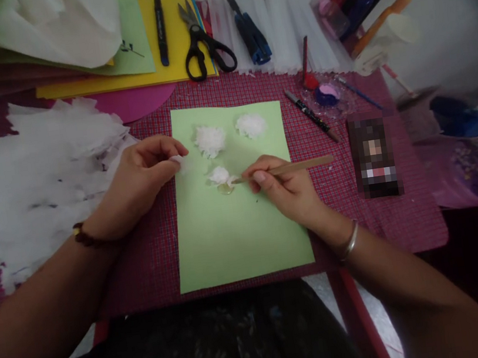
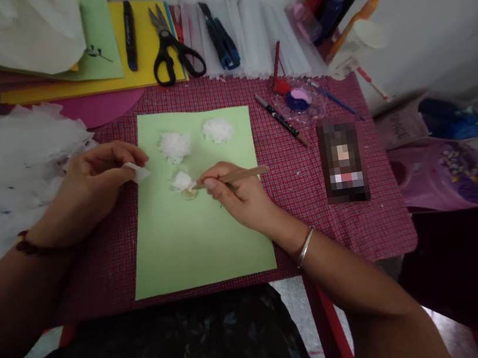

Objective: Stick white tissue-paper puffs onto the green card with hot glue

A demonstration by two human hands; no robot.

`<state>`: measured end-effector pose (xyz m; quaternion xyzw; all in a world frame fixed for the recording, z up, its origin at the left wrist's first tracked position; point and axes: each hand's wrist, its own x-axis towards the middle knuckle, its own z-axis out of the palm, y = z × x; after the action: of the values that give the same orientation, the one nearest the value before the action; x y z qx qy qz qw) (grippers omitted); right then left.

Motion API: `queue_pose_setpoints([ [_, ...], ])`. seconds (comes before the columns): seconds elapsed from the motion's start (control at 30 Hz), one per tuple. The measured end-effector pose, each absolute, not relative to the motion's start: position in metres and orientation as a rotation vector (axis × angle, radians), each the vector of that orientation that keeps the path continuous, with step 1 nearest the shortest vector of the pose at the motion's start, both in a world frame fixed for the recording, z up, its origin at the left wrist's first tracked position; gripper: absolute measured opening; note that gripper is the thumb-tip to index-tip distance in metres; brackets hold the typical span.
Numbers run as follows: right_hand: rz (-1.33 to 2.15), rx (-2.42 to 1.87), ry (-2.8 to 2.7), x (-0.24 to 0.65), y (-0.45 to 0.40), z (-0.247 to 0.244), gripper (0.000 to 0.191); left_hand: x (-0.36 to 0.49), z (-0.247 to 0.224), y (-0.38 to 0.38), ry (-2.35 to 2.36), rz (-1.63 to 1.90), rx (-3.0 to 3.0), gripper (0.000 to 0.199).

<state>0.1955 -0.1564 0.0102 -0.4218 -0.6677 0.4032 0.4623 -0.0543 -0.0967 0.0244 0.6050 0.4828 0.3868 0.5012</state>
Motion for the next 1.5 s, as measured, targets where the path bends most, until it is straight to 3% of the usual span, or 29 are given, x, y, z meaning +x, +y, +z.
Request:
queue_pose_setpoints([
  [0.13, 1.044, -1.101, -1.542, 0.196, -0.153, 0.01, 0.023, -0.06, 0.039, -0.095, 1.012, 0.817, 1.559, 0.011],
  [0.33, 1.064, -1.154, -1.531, 0.195, -0.149, 0.009, 0.027, -0.05, 0.048, -0.107, 0.781, 0.214, 1.778, 0.008],
  [0.63, 1.065, -1.18, -1.53, 0.197, -0.151, 0.013, 0.03, -0.03, 0.024, -0.113, 1.137, 0.465, 1.862, 0.014],
  [0.83, 0.945, -1.142, -1.501, 0.197, -0.159, 0.021, 0.029, -0.026, 0.023, -0.111, 1.135, 0.514, 1.85, 0.012],
  [1.13, 0.875, -0.98, -1.899, 0.195, -0.158, 0.014, 0.019, -0.025, 0.022, -0.11, 1.129, 0.571, 1.814, 0.008],
  [1.3, 0.873, -1.029, -1.935, 0.195, -0.157, 0.01, 0.022, -0.036, 0.026, -0.111, 1.005, 0.552, 1.926, 0.019],
  [1.5, 0.931, -1.078, -1.839, 0.191, -0.157, 0.009, 0.024, -0.041, 0.022, -0.112, 0.917, 0.483, 2.167, 0.006],
])
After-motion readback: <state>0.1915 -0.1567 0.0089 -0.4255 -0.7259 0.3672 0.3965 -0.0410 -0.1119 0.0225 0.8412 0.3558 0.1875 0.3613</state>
